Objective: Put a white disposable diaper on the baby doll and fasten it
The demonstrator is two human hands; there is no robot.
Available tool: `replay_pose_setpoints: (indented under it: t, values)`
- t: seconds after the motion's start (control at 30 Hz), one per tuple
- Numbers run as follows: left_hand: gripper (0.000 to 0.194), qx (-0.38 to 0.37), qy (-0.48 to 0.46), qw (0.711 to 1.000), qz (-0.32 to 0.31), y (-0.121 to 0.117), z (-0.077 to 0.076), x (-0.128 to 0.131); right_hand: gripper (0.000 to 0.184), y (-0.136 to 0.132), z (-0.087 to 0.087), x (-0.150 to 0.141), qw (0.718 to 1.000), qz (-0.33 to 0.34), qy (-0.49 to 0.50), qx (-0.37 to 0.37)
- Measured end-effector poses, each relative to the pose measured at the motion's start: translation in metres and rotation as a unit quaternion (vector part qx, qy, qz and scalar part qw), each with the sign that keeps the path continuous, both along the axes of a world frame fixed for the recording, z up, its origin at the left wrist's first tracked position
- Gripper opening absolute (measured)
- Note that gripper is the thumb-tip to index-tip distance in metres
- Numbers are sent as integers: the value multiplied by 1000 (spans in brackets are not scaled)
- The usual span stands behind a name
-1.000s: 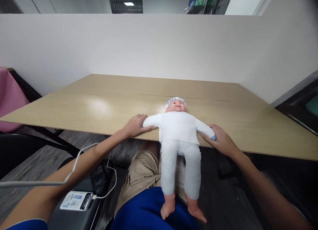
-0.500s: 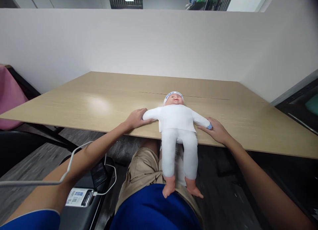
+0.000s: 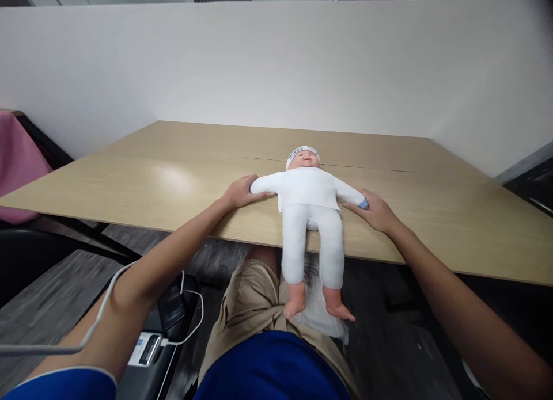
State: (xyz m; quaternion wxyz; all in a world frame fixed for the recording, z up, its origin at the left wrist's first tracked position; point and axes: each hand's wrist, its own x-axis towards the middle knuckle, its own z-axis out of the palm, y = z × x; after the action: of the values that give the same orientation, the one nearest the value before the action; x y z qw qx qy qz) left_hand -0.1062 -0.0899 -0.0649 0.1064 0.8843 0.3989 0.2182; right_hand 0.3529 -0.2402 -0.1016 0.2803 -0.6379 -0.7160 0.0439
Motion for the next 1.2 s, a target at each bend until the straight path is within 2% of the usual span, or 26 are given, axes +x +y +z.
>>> replay_pose_setpoints:
  t: [0.2, 0.4, 0.57, 0.77, 0.97, 1.2]
  values:
    - [71, -6, -9, 1000, 4, 45, 0, 4, 56, 40, 3, 11, 999, 9, 13, -36]
    - [72, 7, -50, 999, -15, 103, -2, 3, 48, 93, 5, 28, 998, 37, 11, -53]
    - [71, 42, -59, 997, -2, 154, -6, 7, 52, 147, 2, 43, 999, 24, -4, -27]
    - [71, 85, -62, 994, 6, 203, -10, 16, 60, 199, -2, 56, 998, 18, -28, 51]
    - [68, 94, -53, 994, 29, 232, -19, 18, 67, 231, -7, 70, 996, 9, -39, 78]
    - [61, 75, -36, 994, 65, 235, -24, 13, 71, 247, -22, 90, 997, 8, -42, 62]
